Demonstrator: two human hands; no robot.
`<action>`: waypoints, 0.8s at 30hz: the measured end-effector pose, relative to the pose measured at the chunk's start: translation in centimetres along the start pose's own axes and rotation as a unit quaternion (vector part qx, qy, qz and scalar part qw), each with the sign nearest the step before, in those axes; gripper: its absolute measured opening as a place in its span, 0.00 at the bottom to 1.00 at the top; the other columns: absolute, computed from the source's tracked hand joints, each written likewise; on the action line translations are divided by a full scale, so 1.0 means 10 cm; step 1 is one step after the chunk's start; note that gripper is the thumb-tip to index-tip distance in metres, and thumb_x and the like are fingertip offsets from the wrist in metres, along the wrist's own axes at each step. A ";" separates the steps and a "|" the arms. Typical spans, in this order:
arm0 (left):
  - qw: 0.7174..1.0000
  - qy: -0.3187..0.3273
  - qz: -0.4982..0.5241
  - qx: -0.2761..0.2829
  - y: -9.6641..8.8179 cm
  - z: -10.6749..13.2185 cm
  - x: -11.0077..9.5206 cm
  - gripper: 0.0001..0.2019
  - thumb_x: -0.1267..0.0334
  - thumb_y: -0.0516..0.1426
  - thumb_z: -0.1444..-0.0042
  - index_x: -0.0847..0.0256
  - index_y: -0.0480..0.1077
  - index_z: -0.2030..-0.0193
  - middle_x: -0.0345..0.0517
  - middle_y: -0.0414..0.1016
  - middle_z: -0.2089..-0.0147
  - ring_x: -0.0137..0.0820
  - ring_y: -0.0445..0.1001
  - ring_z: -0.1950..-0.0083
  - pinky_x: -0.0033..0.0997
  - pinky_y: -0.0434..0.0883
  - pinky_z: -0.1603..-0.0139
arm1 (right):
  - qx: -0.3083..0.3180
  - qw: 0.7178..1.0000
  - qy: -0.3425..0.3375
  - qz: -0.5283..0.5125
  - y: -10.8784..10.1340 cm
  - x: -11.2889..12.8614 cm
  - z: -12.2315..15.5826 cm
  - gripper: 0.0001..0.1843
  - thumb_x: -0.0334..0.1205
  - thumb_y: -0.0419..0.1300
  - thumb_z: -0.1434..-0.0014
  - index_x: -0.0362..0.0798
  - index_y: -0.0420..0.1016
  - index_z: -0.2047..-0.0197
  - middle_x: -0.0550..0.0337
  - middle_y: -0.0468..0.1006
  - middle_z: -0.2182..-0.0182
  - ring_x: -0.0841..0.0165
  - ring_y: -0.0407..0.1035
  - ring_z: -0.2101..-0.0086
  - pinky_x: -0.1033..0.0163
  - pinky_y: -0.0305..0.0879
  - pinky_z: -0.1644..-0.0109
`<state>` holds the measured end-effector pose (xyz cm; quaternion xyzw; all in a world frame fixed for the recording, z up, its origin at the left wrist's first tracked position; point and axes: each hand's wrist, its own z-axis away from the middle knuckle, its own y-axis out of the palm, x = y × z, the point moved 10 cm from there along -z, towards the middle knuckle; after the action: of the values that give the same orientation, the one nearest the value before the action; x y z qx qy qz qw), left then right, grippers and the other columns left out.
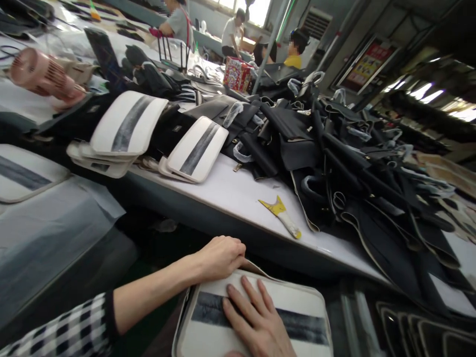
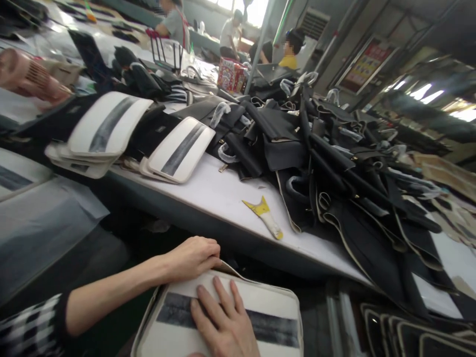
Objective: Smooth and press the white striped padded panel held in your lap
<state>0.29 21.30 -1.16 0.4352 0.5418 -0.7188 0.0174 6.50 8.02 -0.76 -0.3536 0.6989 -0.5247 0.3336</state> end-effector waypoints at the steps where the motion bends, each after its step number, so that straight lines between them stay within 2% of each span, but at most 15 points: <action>1: 1.000 -0.008 -0.008 -0.005 0.00 -0.01 0.01 0.12 0.61 0.51 0.36 0.61 0.72 0.69 0.47 0.77 0.64 0.38 0.76 0.63 0.32 0.63 0.66 | 0.000 1.000 -0.003 0.007 0.01 0.01 0.01 0.38 0.67 0.46 0.36 0.53 0.58 0.32 0.64 0.56 0.31 0.53 0.48 0.33 0.43 0.34 0.27; 3: 1.000 -0.017 -0.014 -0.009 0.00 -0.02 0.03 0.12 0.63 0.50 0.36 0.61 0.71 0.68 0.48 0.76 0.64 0.38 0.76 0.63 0.32 0.63 0.66 | 0.003 1.000 -0.002 0.024 0.02 0.03 0.03 0.35 0.63 0.46 0.34 0.54 0.57 0.31 0.65 0.54 0.31 0.53 0.49 0.33 0.43 0.32 0.28; 5: 1.000 -0.011 -0.006 -0.002 -0.01 -0.05 0.01 0.12 0.62 0.50 0.35 0.60 0.71 0.67 0.45 0.76 0.64 0.35 0.75 0.64 0.30 0.64 0.65 | 0.005 0.999 0.008 0.035 0.04 0.02 0.03 0.31 0.59 0.47 0.32 0.54 0.56 0.31 0.65 0.53 0.30 0.53 0.50 0.33 0.42 0.33 0.28; 8: 0.999 0.015 0.040 0.024 0.02 -0.15 -0.11 0.11 0.53 0.55 0.38 0.55 0.73 0.62 0.39 0.77 0.62 0.32 0.75 0.63 0.27 0.65 0.65 | 0.004 0.999 0.019 0.036 0.05 0.01 0.04 0.28 0.53 0.48 0.31 0.55 0.56 0.31 0.65 0.53 0.30 0.54 0.49 0.33 0.42 0.44 0.30; 11: 0.995 0.054 0.053 0.072 0.16 -0.33 -0.31 0.14 0.49 0.63 0.47 0.54 0.75 0.59 0.41 0.78 0.58 0.35 0.76 0.60 0.28 0.66 0.65 | 0.002 0.999 0.039 0.014 0.08 -0.03 0.05 0.26 0.51 0.48 0.30 0.57 0.57 0.32 0.67 0.52 0.30 0.55 0.49 0.33 0.43 0.54 0.33; 15: 0.989 0.087 0.026 0.120 0.40 -0.55 -0.50 0.06 0.56 0.61 0.44 0.55 0.77 0.65 0.41 0.81 0.63 0.37 0.78 0.62 0.29 0.66 0.66 | -0.039 0.998 0.055 -0.004 0.08 -0.04 0.09 0.24 0.49 0.51 0.31 0.58 0.61 0.34 0.69 0.54 0.31 0.56 0.50 0.33 0.44 0.56 0.33; 17: 0.989 0.093 0.012 0.114 0.44 -0.63 -0.54 0.07 0.59 0.58 0.42 0.56 0.76 0.67 0.44 0.80 0.65 0.38 0.78 0.62 0.30 0.66 0.66 | -0.051 0.997 0.050 0.002 0.09 -0.03 0.10 0.24 0.49 0.53 0.32 0.58 0.62 0.34 0.68 0.55 0.31 0.55 0.50 0.33 0.44 0.58 0.33; 20: 0.993 0.085 -0.019 0.083 0.43 -0.68 -0.56 0.10 0.63 0.53 0.38 0.61 0.73 0.67 0.52 0.79 0.62 0.43 0.78 0.61 0.35 0.67 0.65 | -0.056 0.998 0.041 -0.008 0.08 -0.02 0.07 0.24 0.48 0.54 0.33 0.56 0.62 0.35 0.67 0.56 0.31 0.54 0.49 0.34 0.44 0.60 0.34; 22: 0.994 0.078 -0.032 0.073 0.43 -0.68 -0.58 0.11 0.64 0.50 0.37 0.63 0.72 0.67 0.55 0.78 0.62 0.44 0.78 0.63 0.37 0.67 0.64 | -0.035 0.997 0.044 -0.053 0.08 -0.05 0.01 0.26 0.50 0.53 0.33 0.53 0.61 0.34 0.64 0.60 0.33 0.54 0.51 0.35 0.44 0.59 0.34; 24: 0.994 0.078 -0.033 0.075 0.45 -0.66 -0.63 0.12 0.64 0.50 0.36 0.63 0.71 0.68 0.54 0.77 0.63 0.43 0.77 0.63 0.36 0.68 0.64 | -0.001 0.991 0.052 -0.126 0.10 -0.10 -0.04 0.31 0.56 0.53 0.33 0.50 0.59 0.33 0.60 0.64 0.36 0.57 0.55 0.38 0.46 0.58 0.34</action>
<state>10.47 21.91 -0.77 0.4719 0.5000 -0.7216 -0.0810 6.53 9.28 -1.49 -0.4113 0.6656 -0.5798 0.2271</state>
